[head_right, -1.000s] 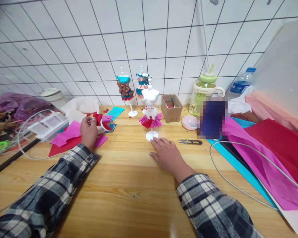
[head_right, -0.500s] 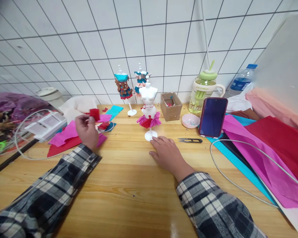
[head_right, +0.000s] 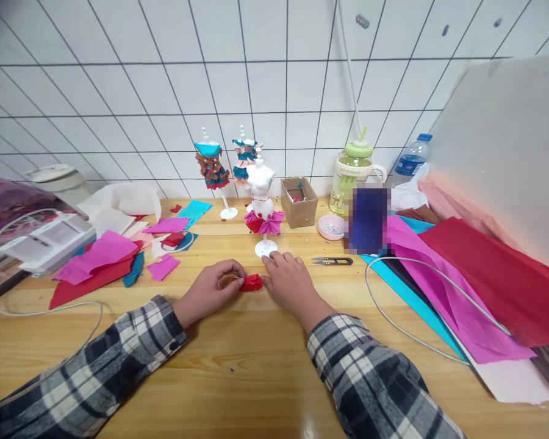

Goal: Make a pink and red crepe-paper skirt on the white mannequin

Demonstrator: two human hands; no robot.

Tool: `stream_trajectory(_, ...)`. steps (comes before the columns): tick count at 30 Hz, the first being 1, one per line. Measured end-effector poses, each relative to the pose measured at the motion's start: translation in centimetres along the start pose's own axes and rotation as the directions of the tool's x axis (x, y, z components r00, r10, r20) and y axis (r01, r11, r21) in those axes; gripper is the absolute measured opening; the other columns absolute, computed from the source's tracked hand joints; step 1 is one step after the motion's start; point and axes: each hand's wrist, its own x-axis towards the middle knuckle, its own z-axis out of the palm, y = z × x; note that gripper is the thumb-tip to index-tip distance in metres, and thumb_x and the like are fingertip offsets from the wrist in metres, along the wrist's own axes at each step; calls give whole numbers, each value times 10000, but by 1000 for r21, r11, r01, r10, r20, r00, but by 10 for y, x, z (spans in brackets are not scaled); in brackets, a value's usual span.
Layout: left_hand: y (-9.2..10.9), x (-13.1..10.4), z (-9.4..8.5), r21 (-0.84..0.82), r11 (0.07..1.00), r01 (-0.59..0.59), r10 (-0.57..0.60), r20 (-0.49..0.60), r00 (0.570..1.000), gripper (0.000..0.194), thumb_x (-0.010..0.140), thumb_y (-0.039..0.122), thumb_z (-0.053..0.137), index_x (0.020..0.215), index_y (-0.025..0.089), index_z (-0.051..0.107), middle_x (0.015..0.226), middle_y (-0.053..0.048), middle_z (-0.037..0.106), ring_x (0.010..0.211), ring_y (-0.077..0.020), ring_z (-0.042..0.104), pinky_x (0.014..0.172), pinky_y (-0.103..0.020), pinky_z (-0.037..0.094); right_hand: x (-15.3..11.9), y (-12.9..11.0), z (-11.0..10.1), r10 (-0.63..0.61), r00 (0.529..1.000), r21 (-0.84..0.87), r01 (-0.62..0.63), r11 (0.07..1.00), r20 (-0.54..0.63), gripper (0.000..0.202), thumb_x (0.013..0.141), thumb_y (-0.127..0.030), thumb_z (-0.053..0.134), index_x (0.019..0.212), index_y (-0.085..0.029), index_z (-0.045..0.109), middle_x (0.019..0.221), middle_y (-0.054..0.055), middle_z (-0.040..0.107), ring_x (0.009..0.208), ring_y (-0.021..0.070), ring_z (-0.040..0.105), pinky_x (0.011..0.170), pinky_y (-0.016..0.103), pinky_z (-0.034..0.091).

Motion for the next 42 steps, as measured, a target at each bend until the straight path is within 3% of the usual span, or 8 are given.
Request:
stream_trajectory(5, -2, 2, 8, -307, 944, 123, -133, -12, 991, 128, 781, 251, 602, 881, 177, 571, 798, -11, 648, 732, -146, 614, 674, -257, 488, 2, -4, -1, 84, 990, 330, -44, 943, -110, 351, 964, -294, 374, 1221, -187, 588, 1173, 103, 642, 1067, 238, 546, 918, 390, 407)
stream_trajectory(9, 1, -1, 13, -458, 879, 136, -148, 10, 989, 245, 741, 286, 675, 928, 170, 568, 842, -34, 655, 789, -157, 631, 679, -255, 499, -4, -14, 1, 237, 971, 731, -172, 660, 15, 473, 833, -423, 608, 1245, -198, 552, 1012, 58, 697, 812, 169, 631, 746, 303, 490)
stream_trajectory(20, -11, 6, 6, -596, 768, 235, -328, -51, 943, 326, 734, 404, 681, 924, 171, 555, 644, 20, 637, 564, -108, 572, 568, -216, 452, -7, -11, 9, 182, 968, 833, -240, 499, 170, 393, 750, -181, 622, 1142, -201, 603, 857, 4, 701, 708, 137, 637, 693, 274, 499)
stream_trajectory(23, -14, 7, 3, -557, 792, 250, -333, -51, 942, 324, 746, 436, 650, 920, 178, 558, 614, 34, 614, 518, -106, 545, 524, -212, 432, -10, -8, 6, 113, 987, 800, -161, 578, 117, 419, 721, -59, 522, 1092, -220, 629, 917, 11, 704, 781, 150, 643, 723, 281, 494)
stream_trajectory(28, -20, 8, -1, -260, 941, 216, -258, -137, 956, 246, 835, 407, 530, 927, 194, 611, 616, 37, 587, 548, -122, 533, 532, -222, 407, -15, -2, -4, -92, 982, 544, 168, 822, -165, 268, 631, 11, 461, 560, -195, 616, 952, 36, 671, 891, 194, 576, 812, 342, 439)
stream_trajectory(31, -23, 7, -1, -83, 985, 149, -159, -129, 979, 242, 869, 376, 488, 950, 202, 636, 779, 3, 669, 690, -147, 597, 648, -243, 443, -17, -10, -8, -204, 950, 461, 294, 837, -234, 291, 696, -27, 487, 832, -196, 681, 1071, 60, 648, 995, 216, 540, 903, 374, 409)
stream_trajectory(34, -25, 7, 0, 14, 991, 135, -132, -111, 985, 266, 894, 372, 452, 1017, 220, 631, 853, -8, 700, 722, -160, 622, 670, -254, 450, -19, -23, -10, -338, 933, 381, 358, 853, -121, 381, 783, -124, 528, 1149, -191, 609, 1140, 75, 631, 1048, 228, 518, 925, 385, 386)
stream_trajectory(42, -34, 31, -4, 289, 954, 79, -46, -120, 992, 270, 907, 312, 440, 1041, 241, 663, 997, -51, 720, 886, -226, 642, 752, -306, 451, -24, -36, -20, -434, 896, 293, 392, 872, 95, 169, 794, -172, 535, 936, -197, 625, 921, 49, 663, 882, 209, 564, 780, 333, 373)
